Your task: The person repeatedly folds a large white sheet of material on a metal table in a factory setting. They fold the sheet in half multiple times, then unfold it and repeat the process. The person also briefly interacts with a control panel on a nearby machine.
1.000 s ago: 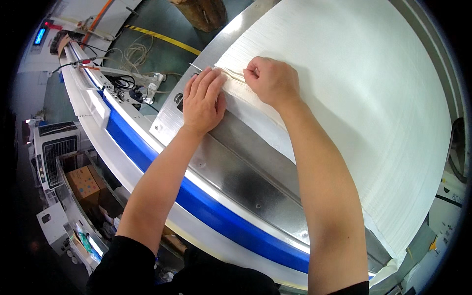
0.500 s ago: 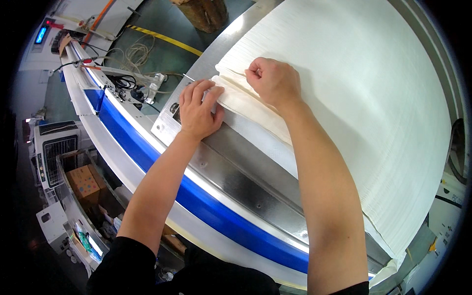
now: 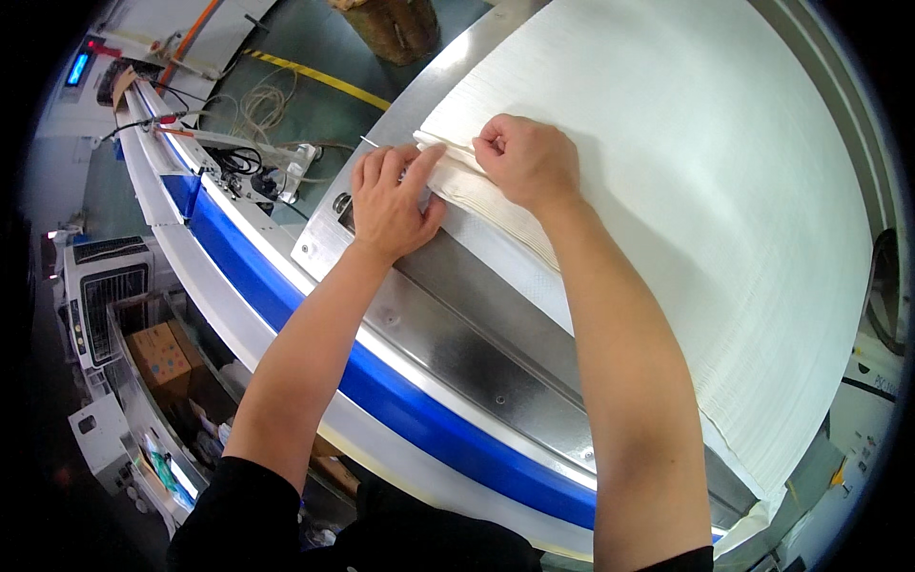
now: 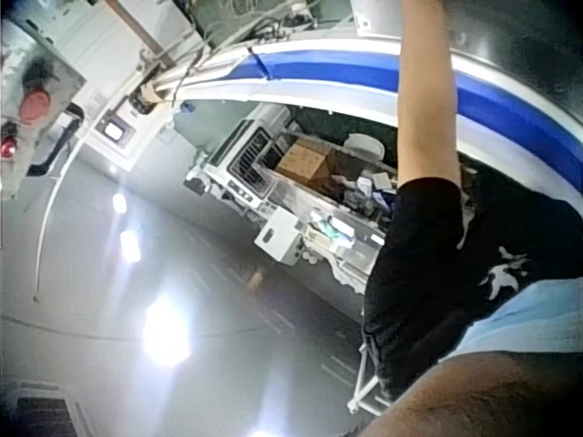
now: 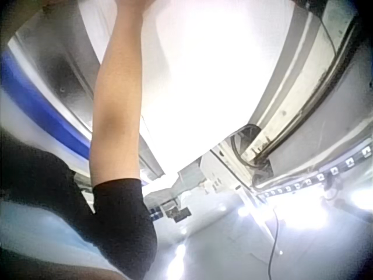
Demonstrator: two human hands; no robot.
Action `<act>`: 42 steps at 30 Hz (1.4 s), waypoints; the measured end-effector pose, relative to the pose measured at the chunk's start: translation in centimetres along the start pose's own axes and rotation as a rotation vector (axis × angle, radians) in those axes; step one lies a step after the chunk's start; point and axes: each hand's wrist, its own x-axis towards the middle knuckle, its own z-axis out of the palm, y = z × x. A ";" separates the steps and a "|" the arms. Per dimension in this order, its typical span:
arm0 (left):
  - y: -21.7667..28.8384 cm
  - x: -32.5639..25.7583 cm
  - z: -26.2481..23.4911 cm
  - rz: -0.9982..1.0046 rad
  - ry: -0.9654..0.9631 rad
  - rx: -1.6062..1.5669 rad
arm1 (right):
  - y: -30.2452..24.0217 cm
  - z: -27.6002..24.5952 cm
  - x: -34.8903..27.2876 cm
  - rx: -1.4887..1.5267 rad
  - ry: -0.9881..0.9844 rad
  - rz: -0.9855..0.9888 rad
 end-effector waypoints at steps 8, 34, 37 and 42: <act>-0.5 -0.6 0.0 0.033 0.034 0.004 | -0.1 -0.1 -0.1 -0.001 0.005 -0.005; -0.3 -0.1 -0.9 0.039 -0.056 0.031 | -0.2 -0.2 -0.1 0.010 -0.006 -0.011; -0.6 -0.5 -1.2 0.050 -0.060 0.035 | -0.5 -0.3 -0.2 0.009 -0.022 -0.005; -0.7 -0.4 -2.6 0.162 -0.097 0.028 | -1.0 -1.1 -1.2 0.060 -0.008 -0.038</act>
